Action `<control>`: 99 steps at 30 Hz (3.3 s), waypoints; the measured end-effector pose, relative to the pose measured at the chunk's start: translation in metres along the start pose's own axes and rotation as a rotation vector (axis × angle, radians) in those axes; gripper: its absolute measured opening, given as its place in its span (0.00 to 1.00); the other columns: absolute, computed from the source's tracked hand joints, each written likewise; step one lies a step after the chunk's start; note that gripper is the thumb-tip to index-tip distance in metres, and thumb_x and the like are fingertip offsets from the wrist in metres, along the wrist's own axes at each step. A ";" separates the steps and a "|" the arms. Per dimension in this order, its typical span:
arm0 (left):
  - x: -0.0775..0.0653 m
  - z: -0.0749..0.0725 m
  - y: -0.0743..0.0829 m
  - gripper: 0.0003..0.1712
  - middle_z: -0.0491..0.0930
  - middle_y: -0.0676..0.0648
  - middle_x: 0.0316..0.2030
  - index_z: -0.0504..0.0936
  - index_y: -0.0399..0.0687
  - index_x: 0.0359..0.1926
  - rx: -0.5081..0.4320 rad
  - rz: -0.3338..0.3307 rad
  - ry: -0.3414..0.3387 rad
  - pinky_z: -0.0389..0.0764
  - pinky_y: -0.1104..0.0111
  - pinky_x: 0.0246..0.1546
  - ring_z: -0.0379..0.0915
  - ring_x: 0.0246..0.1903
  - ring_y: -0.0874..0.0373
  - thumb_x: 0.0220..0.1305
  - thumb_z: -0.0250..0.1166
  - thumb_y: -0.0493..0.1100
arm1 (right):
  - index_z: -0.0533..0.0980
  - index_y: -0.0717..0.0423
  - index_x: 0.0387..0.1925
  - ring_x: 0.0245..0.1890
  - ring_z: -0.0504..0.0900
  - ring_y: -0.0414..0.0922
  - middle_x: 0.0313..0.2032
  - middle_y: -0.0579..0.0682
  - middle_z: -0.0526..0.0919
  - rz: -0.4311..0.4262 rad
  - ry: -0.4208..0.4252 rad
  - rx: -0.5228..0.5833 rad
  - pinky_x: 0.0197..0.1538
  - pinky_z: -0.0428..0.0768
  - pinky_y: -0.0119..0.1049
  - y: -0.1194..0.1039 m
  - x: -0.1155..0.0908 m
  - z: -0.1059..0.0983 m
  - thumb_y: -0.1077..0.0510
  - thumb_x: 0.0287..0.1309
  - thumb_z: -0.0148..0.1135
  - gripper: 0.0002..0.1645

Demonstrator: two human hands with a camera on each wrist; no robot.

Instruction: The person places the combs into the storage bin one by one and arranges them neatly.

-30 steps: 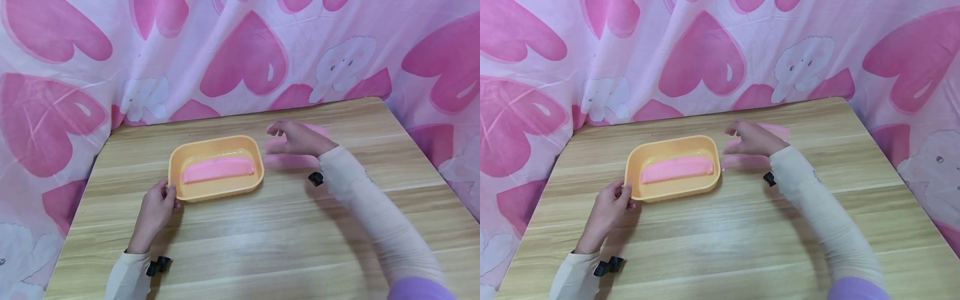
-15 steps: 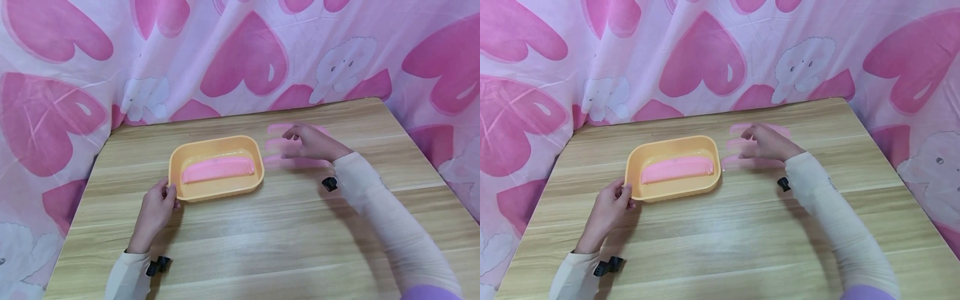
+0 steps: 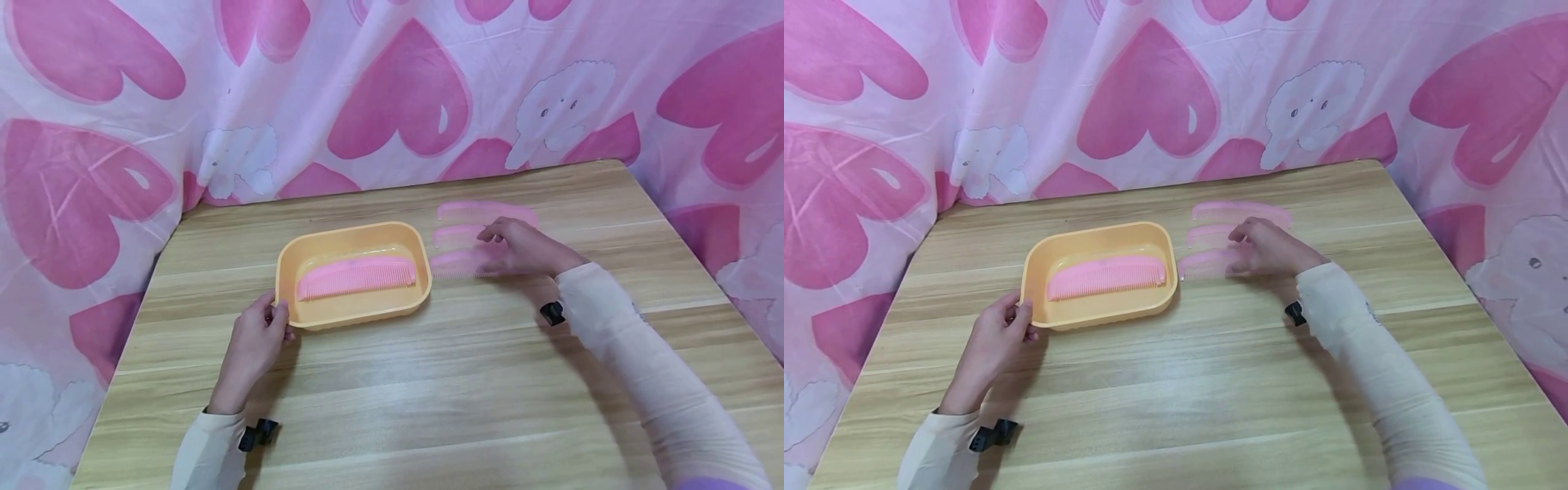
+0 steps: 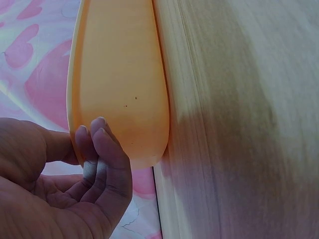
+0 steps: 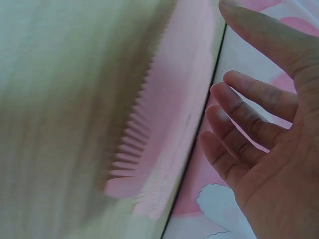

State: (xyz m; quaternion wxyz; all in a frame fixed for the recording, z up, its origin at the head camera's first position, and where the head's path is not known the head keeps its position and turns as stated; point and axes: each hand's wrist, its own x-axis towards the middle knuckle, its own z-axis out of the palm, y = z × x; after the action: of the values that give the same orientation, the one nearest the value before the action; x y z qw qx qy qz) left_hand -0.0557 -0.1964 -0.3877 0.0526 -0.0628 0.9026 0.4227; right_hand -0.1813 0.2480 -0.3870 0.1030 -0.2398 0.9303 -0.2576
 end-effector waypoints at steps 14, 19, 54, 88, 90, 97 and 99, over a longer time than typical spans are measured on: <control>0.000 0.000 0.000 0.23 0.78 0.43 0.30 0.72 0.35 0.65 -0.007 -0.013 -0.005 0.77 0.70 0.24 0.77 0.28 0.55 0.80 0.46 0.45 | 0.79 0.72 0.51 0.45 0.78 0.54 0.45 0.62 0.81 -0.044 0.007 -0.031 0.53 0.77 0.51 0.015 -0.005 0.014 0.52 0.46 0.82 0.36; 0.000 0.001 -0.001 0.21 0.79 0.42 0.29 0.74 0.34 0.62 -0.008 0.003 0.014 0.79 0.70 0.25 0.78 0.27 0.56 0.80 0.46 0.43 | 0.80 0.71 0.50 0.46 0.77 0.53 0.46 0.61 0.80 -0.025 0.010 -0.038 0.52 0.76 0.50 0.017 -0.005 0.015 0.53 0.46 0.82 0.35; 0.001 0.000 0.000 0.24 0.79 0.40 0.32 0.70 0.35 0.67 -0.018 -0.022 0.001 0.79 0.70 0.26 0.78 0.29 0.55 0.80 0.45 0.45 | 0.83 0.64 0.48 0.42 0.75 0.49 0.43 0.53 0.82 -0.006 -0.035 0.055 0.49 0.76 0.46 0.027 -0.008 0.015 0.53 0.46 0.82 0.29; 0.000 0.000 -0.002 0.24 0.79 0.42 0.30 0.71 0.34 0.66 -0.006 -0.003 0.004 0.78 0.70 0.25 0.78 0.28 0.56 0.80 0.46 0.44 | 0.81 0.62 0.49 0.43 0.77 0.50 0.43 0.55 0.82 0.064 0.122 0.075 0.47 0.76 0.46 0.026 -0.016 -0.006 0.54 0.47 0.80 0.28; 0.000 0.000 -0.001 0.24 0.79 0.42 0.30 0.71 0.33 0.66 -0.003 -0.001 0.006 0.78 0.70 0.25 0.78 0.28 0.56 0.80 0.46 0.44 | 0.82 0.62 0.49 0.42 0.77 0.50 0.42 0.54 0.82 0.053 0.131 0.068 0.46 0.76 0.44 0.024 -0.015 -0.009 0.55 0.48 0.80 0.27; 0.000 0.000 -0.002 0.22 0.78 0.42 0.29 0.73 0.34 0.63 0.008 0.012 0.014 0.78 0.70 0.25 0.78 0.27 0.55 0.80 0.46 0.44 | 0.83 0.61 0.47 0.38 0.77 0.47 0.37 0.52 0.83 -0.005 0.158 0.055 0.40 0.76 0.36 0.014 -0.008 -0.016 0.59 0.45 0.81 0.25; 0.000 0.000 -0.002 0.22 0.78 0.42 0.29 0.73 0.34 0.63 0.009 0.015 0.015 0.78 0.70 0.24 0.78 0.27 0.55 0.80 0.46 0.44 | 0.84 0.61 0.45 0.36 0.77 0.47 0.35 0.51 0.83 -0.033 0.164 0.060 0.39 0.75 0.34 0.009 -0.006 -0.017 0.59 0.45 0.80 0.23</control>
State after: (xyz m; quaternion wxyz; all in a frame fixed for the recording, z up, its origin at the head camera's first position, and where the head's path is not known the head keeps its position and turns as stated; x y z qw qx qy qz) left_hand -0.0556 -0.1979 -0.3891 0.0428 -0.0589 0.9053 0.4185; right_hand -0.1852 0.2654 -0.3769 0.0292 -0.2300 0.9235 -0.3057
